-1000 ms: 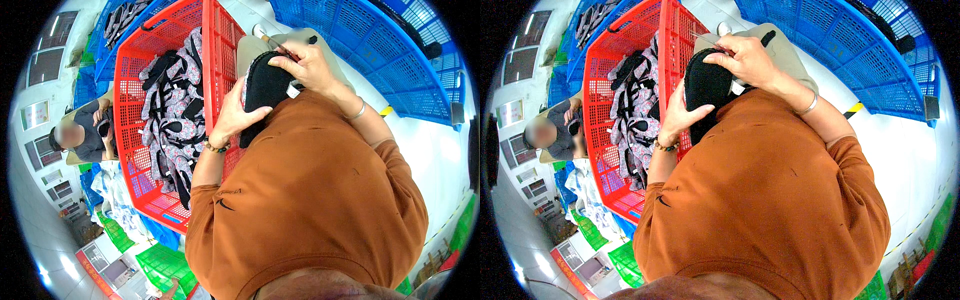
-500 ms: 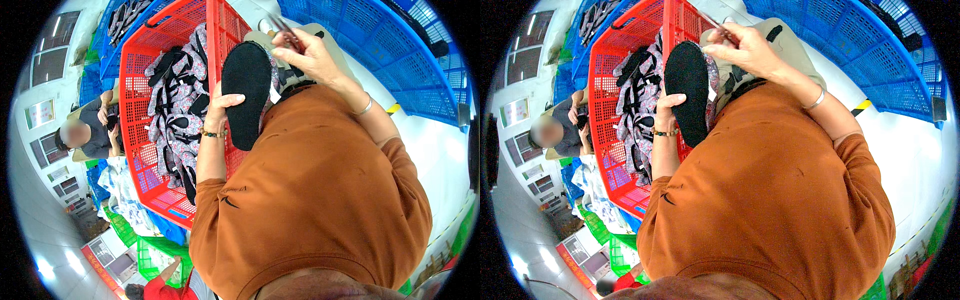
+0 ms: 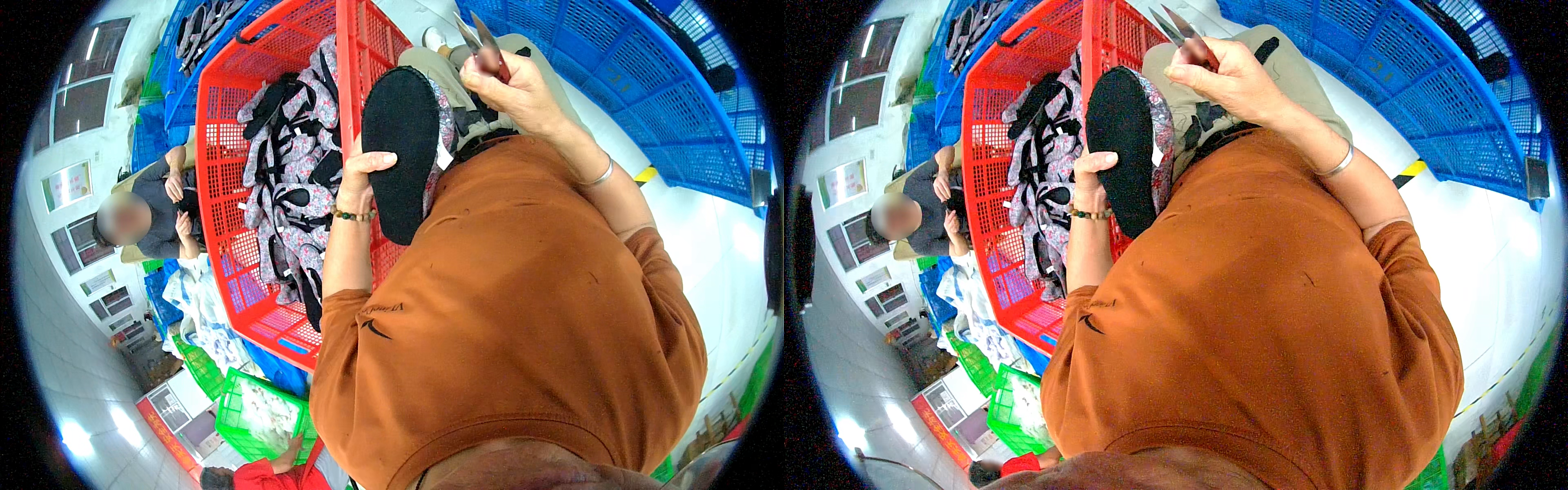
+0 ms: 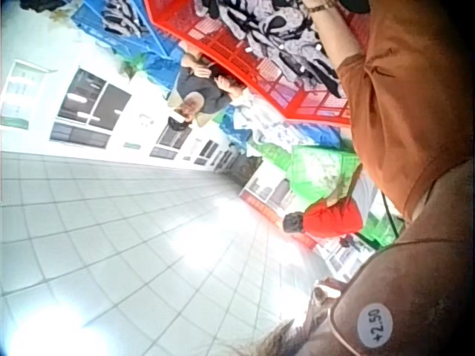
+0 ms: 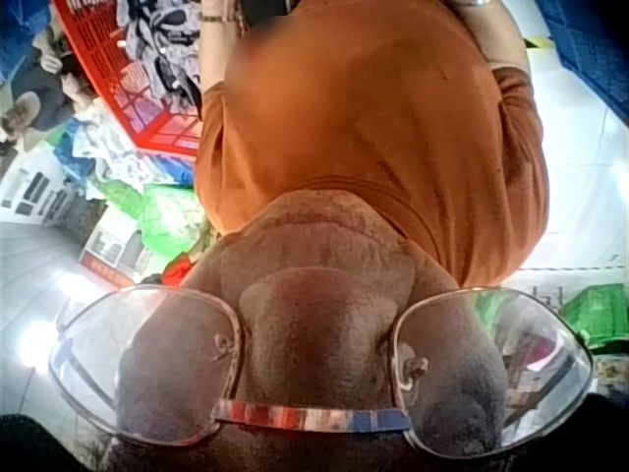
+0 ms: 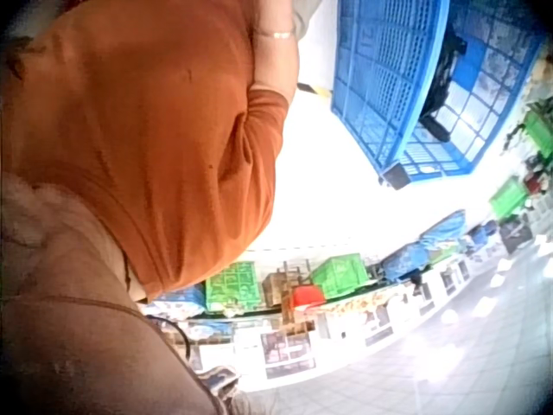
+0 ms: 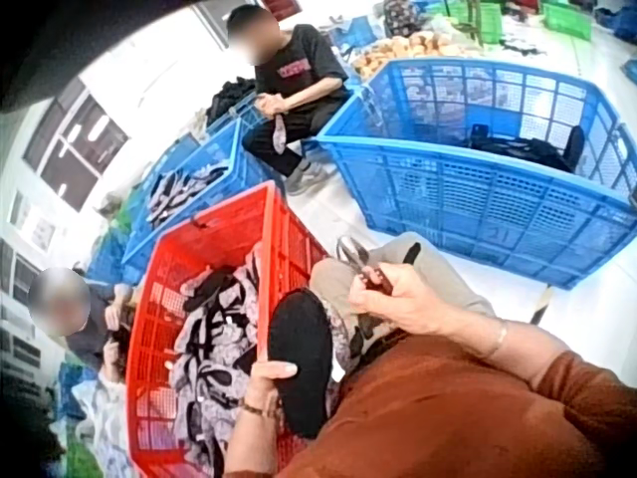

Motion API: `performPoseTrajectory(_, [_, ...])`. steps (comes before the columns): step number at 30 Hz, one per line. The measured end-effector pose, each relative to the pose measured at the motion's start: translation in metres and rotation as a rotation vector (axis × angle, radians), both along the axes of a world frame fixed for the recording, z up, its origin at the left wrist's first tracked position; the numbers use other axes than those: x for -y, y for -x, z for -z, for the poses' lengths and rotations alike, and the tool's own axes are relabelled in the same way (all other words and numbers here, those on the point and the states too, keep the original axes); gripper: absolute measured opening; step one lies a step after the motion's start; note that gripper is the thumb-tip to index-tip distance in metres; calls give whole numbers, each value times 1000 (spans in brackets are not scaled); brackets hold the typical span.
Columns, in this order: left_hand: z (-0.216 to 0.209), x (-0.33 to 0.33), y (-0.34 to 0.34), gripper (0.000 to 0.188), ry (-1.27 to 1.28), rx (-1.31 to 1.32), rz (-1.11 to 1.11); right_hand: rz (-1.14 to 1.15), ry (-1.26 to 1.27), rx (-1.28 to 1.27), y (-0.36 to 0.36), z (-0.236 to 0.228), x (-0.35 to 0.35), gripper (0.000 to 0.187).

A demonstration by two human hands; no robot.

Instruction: The person sits in a workshop environment and uses scissors to trim excess fabric from the edges of small, patterned textile items. They pick up each item from a red basket, cut the loose threads, and place the finished item back into the basket. The process is repeated for multiple items throughout the video.

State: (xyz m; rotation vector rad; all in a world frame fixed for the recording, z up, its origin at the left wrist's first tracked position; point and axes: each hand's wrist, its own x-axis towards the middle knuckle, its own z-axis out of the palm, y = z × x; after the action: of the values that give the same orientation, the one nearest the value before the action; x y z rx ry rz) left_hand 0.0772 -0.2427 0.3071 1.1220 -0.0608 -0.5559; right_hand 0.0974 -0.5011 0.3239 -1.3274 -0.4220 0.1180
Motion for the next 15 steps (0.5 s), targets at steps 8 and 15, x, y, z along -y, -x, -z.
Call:
performPoseTrajectory(8, [-3,8,1,80,24,-41,18,-18,29,142,-15,-1,-22,14])
performPoseTrajectory(15, [0,2,1,77,98,-16,-35,-100,-63,-127,-6,4,-7,18])
